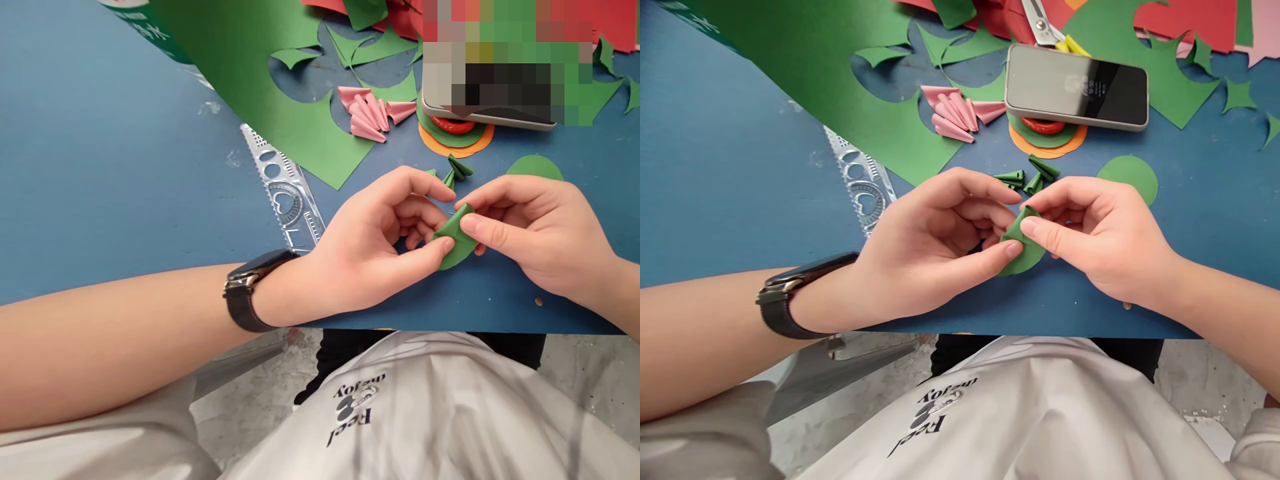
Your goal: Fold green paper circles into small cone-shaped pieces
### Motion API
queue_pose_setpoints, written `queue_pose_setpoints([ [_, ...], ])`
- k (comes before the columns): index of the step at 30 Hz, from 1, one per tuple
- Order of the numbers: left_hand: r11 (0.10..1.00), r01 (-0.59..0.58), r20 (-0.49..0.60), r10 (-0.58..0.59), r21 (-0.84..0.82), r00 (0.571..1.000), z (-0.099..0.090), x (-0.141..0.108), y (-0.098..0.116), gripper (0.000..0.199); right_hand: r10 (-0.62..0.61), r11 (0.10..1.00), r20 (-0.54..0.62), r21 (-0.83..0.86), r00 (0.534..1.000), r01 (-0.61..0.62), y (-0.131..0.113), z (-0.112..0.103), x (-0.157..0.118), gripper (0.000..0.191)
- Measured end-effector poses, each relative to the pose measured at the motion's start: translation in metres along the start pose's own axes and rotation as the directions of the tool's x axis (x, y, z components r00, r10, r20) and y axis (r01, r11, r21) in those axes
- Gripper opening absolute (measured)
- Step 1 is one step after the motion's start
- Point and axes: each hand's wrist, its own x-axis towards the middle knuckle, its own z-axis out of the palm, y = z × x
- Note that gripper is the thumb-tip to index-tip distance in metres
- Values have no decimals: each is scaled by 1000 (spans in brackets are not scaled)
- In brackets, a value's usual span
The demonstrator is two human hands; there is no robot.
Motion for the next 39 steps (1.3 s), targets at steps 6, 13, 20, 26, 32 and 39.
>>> queue_pose_setpoints([
  [6, 1000, -21, 1, 21, 19, 1000, 1, 0, -1, 27, -21, 1000, 17, 24, 1000, 20, 1, 0, 1, 23],
  [13, 984, -64, 21, 61, 167, 998, -3, 2, 2, 6, -40, 997, -38, -64, 998, 37, -2, 2, -3, 25],
  [20, 993, -10, 41, 5, 119, 999, -4, 4, 7, 14, -37, 997, -7, -63, 999, 36, 0, 0, -4, 22],
  [26, 986, 30, 35, -36, 166, 999, -3, 3, 8, 19, -87, 991, 51, -95, 995, 91, 0, -1, -5, 20],
  [32, 962, -66, 37, 59, 265, 998, -6, 5, 5, 14, -84, 988, 10, -126, 996, 84, -1, -1, -4, 20],
  [39, 954, -43, 19, 39, 296, 999, -6, 6, 6, 13, -120, 972, 0, -202, 993, 117, 3, -5, -5, 15],
])
